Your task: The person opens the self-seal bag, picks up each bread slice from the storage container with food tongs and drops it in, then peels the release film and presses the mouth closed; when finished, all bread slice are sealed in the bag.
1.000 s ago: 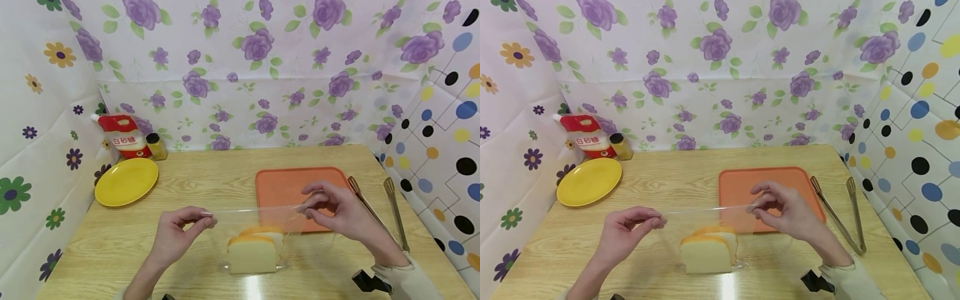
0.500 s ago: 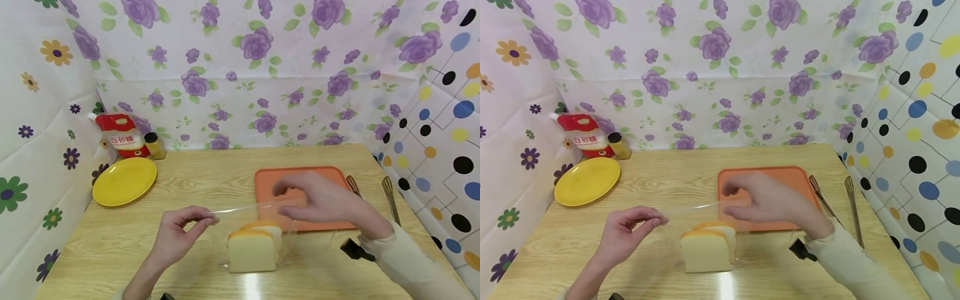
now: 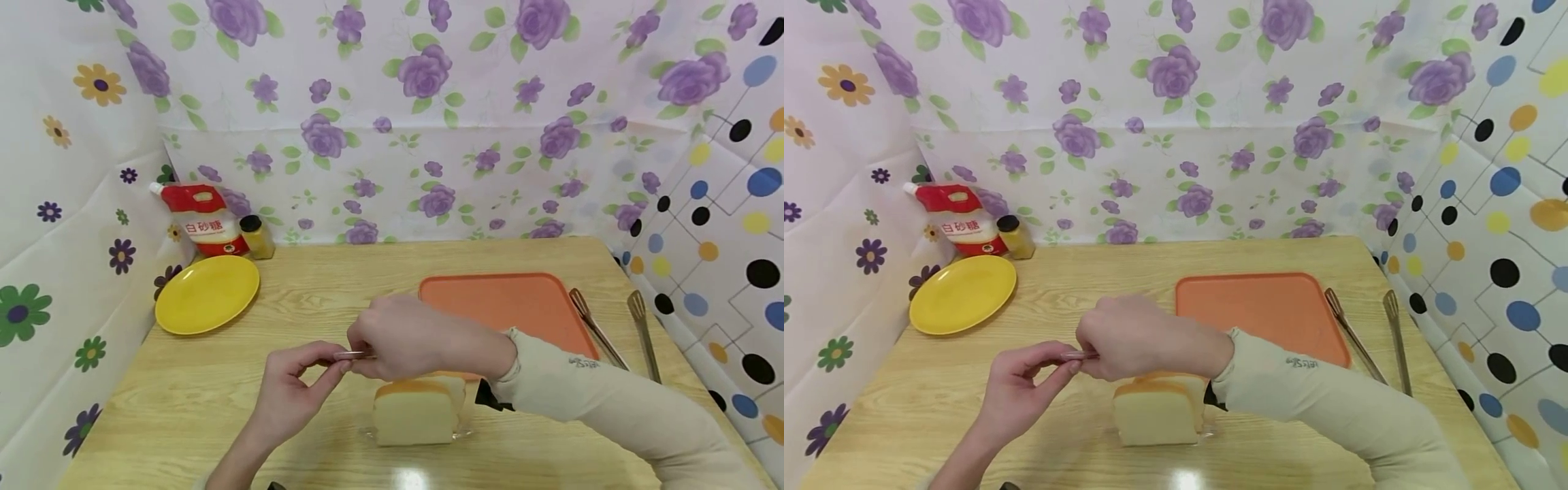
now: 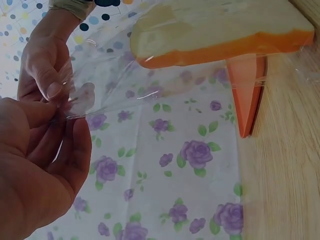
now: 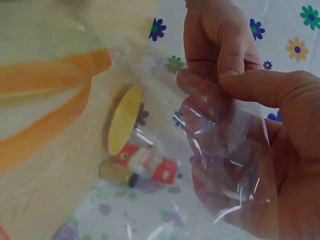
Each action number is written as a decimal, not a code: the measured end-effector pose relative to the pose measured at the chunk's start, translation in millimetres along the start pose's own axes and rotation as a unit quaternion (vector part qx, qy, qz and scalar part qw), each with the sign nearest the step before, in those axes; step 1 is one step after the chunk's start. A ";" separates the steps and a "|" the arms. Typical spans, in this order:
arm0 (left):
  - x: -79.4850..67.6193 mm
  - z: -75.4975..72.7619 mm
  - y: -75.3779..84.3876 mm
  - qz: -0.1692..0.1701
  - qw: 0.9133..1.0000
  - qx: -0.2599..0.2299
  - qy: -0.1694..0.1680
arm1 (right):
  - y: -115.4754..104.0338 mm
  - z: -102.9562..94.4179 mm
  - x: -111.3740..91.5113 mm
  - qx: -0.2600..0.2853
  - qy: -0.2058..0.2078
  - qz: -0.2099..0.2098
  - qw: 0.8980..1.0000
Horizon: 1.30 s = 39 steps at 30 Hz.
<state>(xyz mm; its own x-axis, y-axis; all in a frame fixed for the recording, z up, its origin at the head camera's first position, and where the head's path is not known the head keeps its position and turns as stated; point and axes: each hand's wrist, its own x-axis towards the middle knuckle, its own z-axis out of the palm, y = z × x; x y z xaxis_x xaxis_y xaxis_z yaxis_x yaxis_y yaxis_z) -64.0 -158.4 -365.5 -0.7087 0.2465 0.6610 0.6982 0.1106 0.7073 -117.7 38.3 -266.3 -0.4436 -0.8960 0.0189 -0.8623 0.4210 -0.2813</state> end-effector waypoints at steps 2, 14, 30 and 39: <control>0.2 1.2 1.3 0.003 1.000 -0.004 0.002 | -2.7 1.0 0.5 -0.013 0.009 0.006 1.000; -0.1 3.1 6.7 -0.009 1.000 0.000 -0.002 | -1.0 5.3 -26.4 0.036 0.036 0.043 0.998; -1.4 -2.4 5.9 -0.015 1.000 0.005 0.003 | 23.7 10.3 -80.6 0.085 0.100 0.077 0.988; -2.5 -6.4 5.5 -0.015 1.000 -0.001 0.006 | 34.4 8.2 -108.0 0.098 0.113 0.105 0.983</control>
<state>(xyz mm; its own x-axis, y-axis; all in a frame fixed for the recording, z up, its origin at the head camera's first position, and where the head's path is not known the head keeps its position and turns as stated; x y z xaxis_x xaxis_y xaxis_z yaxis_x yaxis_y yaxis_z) -59.1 -164.5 -361.7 -0.7309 0.2320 0.6418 0.6759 0.1158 0.7279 -97.4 148.4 -285.8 -0.6681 -0.7294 0.1469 -0.6927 0.5377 -0.4807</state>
